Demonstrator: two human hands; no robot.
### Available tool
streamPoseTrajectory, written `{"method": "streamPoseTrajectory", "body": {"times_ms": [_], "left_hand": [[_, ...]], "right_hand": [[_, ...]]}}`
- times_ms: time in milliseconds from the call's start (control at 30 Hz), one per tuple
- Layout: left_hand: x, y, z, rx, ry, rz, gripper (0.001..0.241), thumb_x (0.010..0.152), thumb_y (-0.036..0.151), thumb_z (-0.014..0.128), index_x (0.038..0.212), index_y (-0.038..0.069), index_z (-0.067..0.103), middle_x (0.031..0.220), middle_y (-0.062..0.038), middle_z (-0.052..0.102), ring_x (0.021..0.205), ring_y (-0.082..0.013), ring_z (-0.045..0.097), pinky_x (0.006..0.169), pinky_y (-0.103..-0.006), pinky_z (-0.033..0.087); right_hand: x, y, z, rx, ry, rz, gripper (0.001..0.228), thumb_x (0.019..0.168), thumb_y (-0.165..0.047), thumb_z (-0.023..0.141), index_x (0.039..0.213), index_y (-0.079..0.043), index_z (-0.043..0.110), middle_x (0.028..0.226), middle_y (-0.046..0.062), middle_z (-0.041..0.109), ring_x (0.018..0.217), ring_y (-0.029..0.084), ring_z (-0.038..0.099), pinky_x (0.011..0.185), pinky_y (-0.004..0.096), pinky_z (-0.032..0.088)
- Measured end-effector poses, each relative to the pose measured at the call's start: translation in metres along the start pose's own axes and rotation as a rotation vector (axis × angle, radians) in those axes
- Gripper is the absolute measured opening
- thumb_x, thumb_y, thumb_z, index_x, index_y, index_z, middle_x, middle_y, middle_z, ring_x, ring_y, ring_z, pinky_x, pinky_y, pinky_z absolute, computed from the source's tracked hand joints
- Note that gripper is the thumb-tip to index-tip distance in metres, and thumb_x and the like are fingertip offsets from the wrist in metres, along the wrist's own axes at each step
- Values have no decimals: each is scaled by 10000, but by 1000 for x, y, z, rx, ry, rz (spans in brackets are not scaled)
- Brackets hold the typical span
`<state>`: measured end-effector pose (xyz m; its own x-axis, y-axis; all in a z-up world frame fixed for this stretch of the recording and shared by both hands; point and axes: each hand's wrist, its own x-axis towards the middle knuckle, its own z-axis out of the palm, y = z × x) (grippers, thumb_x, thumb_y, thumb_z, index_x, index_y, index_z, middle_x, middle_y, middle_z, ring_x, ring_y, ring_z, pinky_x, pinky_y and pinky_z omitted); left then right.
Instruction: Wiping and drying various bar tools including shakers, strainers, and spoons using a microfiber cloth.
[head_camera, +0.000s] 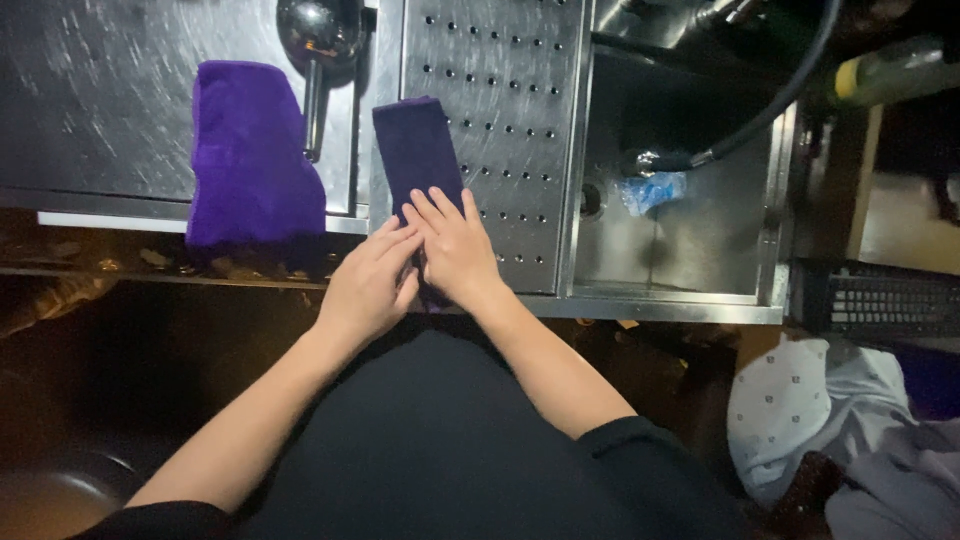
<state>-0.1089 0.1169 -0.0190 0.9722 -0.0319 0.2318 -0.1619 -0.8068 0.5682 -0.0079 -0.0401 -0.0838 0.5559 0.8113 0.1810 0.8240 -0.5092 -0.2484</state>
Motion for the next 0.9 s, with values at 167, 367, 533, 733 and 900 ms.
{"method": "streamPoseTrajectory", "body": {"times_ms": [167,367,533,733,900], "left_hand": [[10,4,3,57,68,-35,536,827,88,703,1351,0,641,1359,-196,649,1345,-374,579,1112,-436,470],[28,29,-15,63,82,-61,513,860,113,716,1354,0,634,1382,-222,628,1342,-393,575,1122,-461,448],[27,21,3,147,76,-169,549,885,185,690,1410,51,599,1410,-194,614,1321,-356,597,1096,-446,471],[15,11,35,370,18,-174,649,872,282,706,1472,81,562,1428,-163,620,1369,-319,566,1125,-499,428],[-13,-13,59,442,18,-153,470,922,281,685,1359,108,674,1381,-120,671,1392,-294,546,1192,-537,326]], "right_hand": [[8,-8,15,-4,13,115,725,880,-194,556,1587,-113,414,1650,132,387,1520,357,351,1240,578,199],[59,5,18,52,-128,260,708,1049,-148,493,1678,-122,169,1748,132,137,1606,378,108,1283,589,55],[105,43,40,67,-116,262,702,1049,-148,520,1665,-100,187,1737,155,149,1597,396,85,1259,619,37],[107,73,53,208,-120,285,755,984,-176,628,1650,-121,276,1742,110,143,1606,367,62,1258,621,62],[74,54,16,409,-166,287,719,979,-263,684,1614,-133,372,1735,101,162,1608,349,58,1278,566,25]]}}
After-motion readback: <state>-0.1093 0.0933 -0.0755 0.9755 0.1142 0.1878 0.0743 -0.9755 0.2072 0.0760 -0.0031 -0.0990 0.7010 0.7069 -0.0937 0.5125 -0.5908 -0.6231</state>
